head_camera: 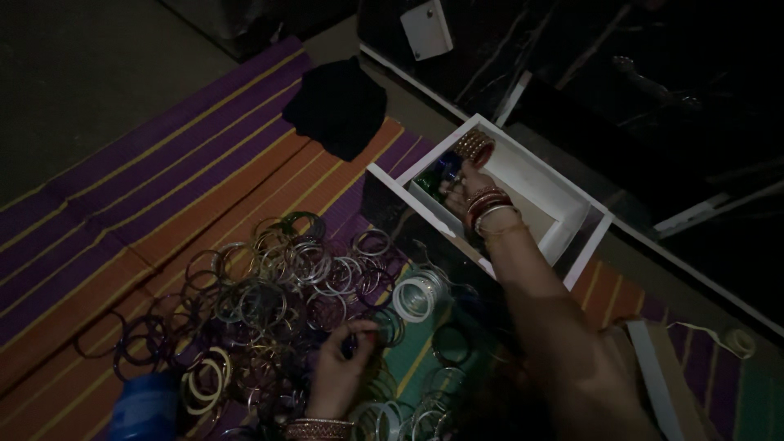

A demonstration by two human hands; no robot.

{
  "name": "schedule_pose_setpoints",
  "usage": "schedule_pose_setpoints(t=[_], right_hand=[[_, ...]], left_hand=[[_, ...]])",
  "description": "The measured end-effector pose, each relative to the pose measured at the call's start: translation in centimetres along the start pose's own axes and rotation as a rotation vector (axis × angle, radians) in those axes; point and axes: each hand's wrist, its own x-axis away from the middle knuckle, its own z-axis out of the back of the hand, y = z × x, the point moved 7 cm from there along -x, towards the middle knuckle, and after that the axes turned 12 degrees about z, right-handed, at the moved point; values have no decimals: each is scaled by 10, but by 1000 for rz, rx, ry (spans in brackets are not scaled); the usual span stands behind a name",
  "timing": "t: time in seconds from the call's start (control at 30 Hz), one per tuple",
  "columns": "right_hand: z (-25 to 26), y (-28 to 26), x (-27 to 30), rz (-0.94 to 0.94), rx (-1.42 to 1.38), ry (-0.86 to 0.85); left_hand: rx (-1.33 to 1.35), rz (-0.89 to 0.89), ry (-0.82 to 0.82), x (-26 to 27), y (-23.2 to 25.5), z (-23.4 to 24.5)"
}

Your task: The person sits on a striped mat and sorts a large pile of bangles by color and type. They pick up bangles, separate them into small stacks, and place some into an open drawer.

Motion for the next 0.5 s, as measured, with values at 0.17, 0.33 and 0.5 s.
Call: schedule_pose_setpoints(t=[0.17, 0.33, 0.5], right_hand=[[-4, 20, -23, -24, -173, 44], [-14, 17, -22, -51, -271, 5], [-13, 15, -20, -62, -240, -30]], left_hand=[[136, 231, -23, 4, -12, -5], [19, 102, -23, 5, 5, -3], [36, 180, -34, 9, 7, -5]])
